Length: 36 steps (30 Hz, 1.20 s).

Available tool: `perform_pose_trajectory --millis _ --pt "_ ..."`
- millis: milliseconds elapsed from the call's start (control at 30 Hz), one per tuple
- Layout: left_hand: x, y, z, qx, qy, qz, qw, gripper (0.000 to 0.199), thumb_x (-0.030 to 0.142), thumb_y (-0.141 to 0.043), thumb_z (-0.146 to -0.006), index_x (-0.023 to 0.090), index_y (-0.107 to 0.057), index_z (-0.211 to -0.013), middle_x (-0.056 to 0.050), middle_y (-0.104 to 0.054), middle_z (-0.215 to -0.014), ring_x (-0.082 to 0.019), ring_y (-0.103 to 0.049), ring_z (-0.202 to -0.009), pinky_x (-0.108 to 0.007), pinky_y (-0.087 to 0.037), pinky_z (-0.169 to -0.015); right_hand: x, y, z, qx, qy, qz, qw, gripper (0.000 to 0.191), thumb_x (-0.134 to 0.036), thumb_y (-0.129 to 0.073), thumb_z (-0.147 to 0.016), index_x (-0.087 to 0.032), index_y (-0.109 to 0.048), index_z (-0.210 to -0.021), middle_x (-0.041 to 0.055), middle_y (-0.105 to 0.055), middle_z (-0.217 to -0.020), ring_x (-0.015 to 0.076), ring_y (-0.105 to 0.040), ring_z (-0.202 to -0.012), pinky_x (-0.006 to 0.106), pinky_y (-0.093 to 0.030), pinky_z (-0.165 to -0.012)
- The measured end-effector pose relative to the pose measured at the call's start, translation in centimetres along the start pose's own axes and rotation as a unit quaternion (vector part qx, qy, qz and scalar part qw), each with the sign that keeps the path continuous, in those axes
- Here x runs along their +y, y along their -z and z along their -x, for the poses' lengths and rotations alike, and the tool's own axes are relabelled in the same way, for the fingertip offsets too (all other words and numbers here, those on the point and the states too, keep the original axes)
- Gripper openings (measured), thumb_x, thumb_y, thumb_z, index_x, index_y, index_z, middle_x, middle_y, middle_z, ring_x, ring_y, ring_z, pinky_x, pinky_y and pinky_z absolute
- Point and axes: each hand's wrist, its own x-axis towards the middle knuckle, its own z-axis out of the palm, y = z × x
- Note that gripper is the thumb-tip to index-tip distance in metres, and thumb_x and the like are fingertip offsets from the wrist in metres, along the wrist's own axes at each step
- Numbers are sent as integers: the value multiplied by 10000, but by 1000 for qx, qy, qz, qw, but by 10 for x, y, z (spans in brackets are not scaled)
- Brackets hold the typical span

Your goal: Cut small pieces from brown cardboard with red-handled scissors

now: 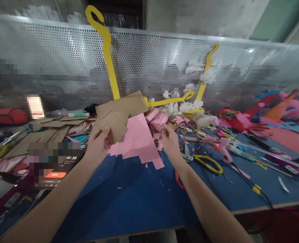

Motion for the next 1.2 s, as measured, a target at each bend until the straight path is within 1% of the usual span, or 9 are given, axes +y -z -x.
perform_pose_trajectory --millis 100,200,367,467,600,867,1033,1100,1200 --pt "0 -2 5 -36 13 -7 999 251 327 -785 -714 208 -659 -896 -41 -709 -997 -135 -648 -737 -237 -511 -601 8 2 -4 39 -3 16 999 433 -449 -570 -861 -205 -590 -1219 139 -597 -1240 304 -530 -1163 479 -421 -1002" --pt "-3 -5 10 -51 22 -8 998 236 313 -796 -709 194 -654 -856 -54 -707 -963 -137 -636 -725 -237 -488 -577 -2 2 -1 15 9 12 1000 316 -419 -544 -893 -218 -639 -1118 122 -611 -1222 291 -511 -1213 468 -377 -1066" --pt "-8 -10 18 -101 36 -20 994 315 314 -835 -669 187 -678 -910 -59 -715 -989 -153 -650 -761 -251 -499 -591 -26 -5 10 -142 22 -52 988 291 -433 -490 -954 -225 -628 -1103 64 -707 -970 205 -675 -864 346 -540 -793" --pt "-11 -13 24 -130 36 -57 989 391 348 -835 -676 183 -684 -996 -68 -715 -1028 -164 -650 -788 -253 -506 -604 -30 -9 16 -223 25 -78 971 236 -426 -530 -947 -212 -629 -933 22 -687 -787 167 -667 -695 308 -548 -697" --pt "-13 -13 27 -139 26 -114 983 470 393 -818 -708 177 -656 -1093 -78 -703 -1056 -162 -633 -801 -237 -493 -601 -28 -9 18 -268 26 -90 959 298 -429 -526 -954 -201 -569 -766 4 -636 -709 140 -633 -630 286 -540 -659" --pt "-16 -8 21 -155 26 -168 973 479 418 -799 -730 144 -635 -1087 -83 -696 -1014 -148 -615 -732 -231 -461 -561 -33 -9 18 -279 36 -34 959 189 -346 -495 -955 -196 -587 -888 25 -679 -799 152 -663 -692 301 -555 -697" --pt "-13 -9 17 -131 18 -179 975 482 438 -793 -724 140 -644 -1073 -73 -699 -994 -145 -611 -735 -235 -464 -570 -40 41 29 -209 51 78 974 364 -366 -594 -906 -227 -592 -1242 111 -671 -1191 262 -638 -1065 441 -490 -953" --pt "-13 -8 15 -131 14 -182 974 469 442 -786 -731 143 -650 -1066 -73 -705 -983 -150 -620 -740 -238 -464 -578 -35 78 45 -192 54 225 954 498 -453 -573 -912 -237 -514 -1357 132 -608 -1326 307 -580 -1211 489 -443 -1033" --pt "-15 -7 14 -141 6 -180 973 461 440 -780 -738 145 -655 -1070 -82 -708 -989 -160 -628 -754 -245 -469 -582 -19 125 73 -178 -18 399 899 737 -557 -587 -858 -156 -413 -1451 209 -522 -1411 395 -483 -1321 550 -405 -1061"
